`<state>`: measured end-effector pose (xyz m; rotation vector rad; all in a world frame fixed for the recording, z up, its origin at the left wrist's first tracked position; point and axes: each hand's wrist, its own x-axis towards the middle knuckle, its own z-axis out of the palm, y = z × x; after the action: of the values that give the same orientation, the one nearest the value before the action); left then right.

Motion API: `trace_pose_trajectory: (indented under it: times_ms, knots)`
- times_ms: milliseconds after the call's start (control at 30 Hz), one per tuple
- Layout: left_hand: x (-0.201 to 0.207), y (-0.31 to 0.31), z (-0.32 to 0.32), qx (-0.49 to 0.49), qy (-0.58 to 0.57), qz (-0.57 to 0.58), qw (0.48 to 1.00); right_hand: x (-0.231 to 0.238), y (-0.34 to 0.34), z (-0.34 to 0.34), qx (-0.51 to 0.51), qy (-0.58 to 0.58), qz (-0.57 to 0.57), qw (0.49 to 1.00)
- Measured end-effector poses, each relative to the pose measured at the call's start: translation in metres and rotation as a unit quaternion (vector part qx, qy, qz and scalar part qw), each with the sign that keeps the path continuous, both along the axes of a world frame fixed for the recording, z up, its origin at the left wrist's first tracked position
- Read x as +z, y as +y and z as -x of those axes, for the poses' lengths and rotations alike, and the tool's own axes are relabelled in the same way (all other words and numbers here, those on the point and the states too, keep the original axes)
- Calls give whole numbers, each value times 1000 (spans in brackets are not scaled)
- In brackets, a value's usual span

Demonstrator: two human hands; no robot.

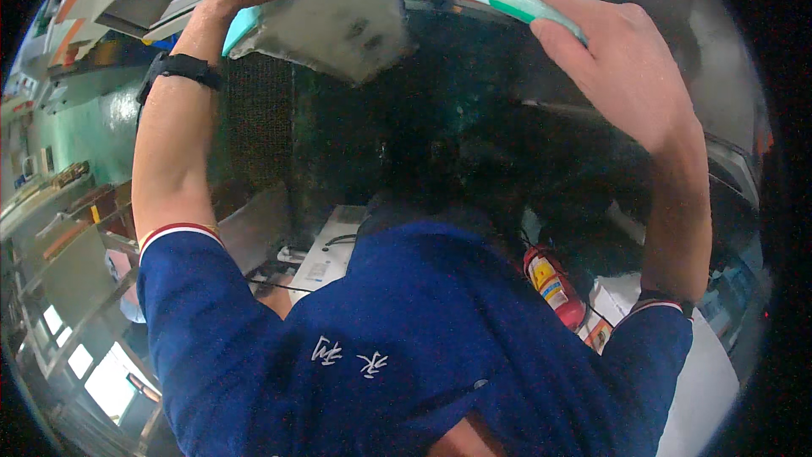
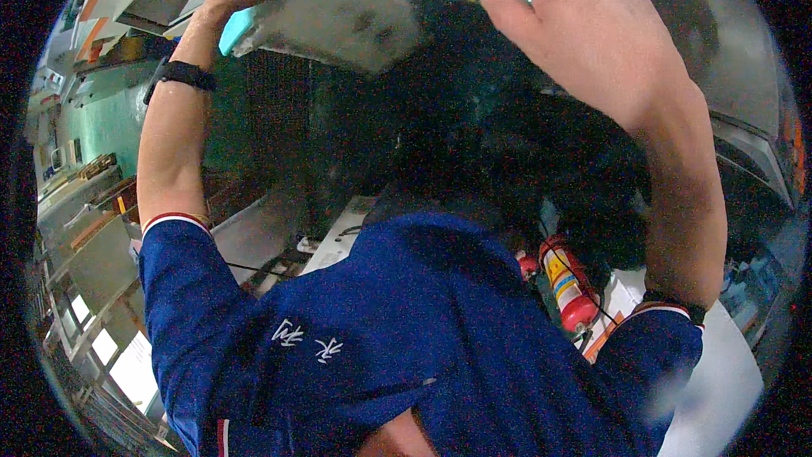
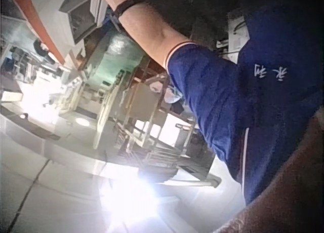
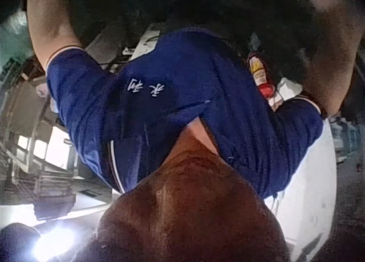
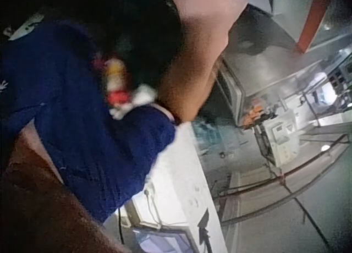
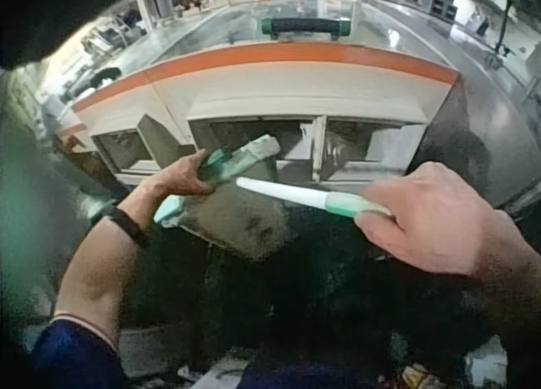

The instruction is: The recorder uses a water hose to spray down and clean industrial mesh filters over a floor drain.

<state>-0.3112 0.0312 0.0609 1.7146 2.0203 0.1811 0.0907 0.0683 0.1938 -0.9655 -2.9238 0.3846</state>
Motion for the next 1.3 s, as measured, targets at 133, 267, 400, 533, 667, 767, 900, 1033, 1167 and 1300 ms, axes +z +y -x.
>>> trace_pose_trajectory:
  times_ms: [133,267,400,533,667,767,900,1033,1167,1300]
  knots:
    - [-5,5,8,5,38,5,999,1,-13,9,-2,43,73,996]
    - [-8,5,10,16,45,17,999,-27,-11,18,42,-7,32,999]
    - [-13,7,17,17,73,4,997,-50,-18,34,27,-14,15,999]
    - [-9,7,10,29,59,29,997,-65,-23,49,48,-24,41,998]
    - [-5,2,4,37,62,28,997,-69,-26,57,64,-30,46,996]
    - [1,3,0,13,40,41,998,-65,-31,60,65,-43,60,995]
    - [5,1,-8,45,30,34,998,-81,-35,75,78,-60,61,993]
    - [-17,2,1,17,59,-27,998,-109,-34,89,75,-103,91,988]
    - [5,4,-10,26,45,48,997,-131,-35,99,72,-109,102,986]
    - [-2,2,-9,34,38,7,999,-163,-34,110,81,-140,112,980]
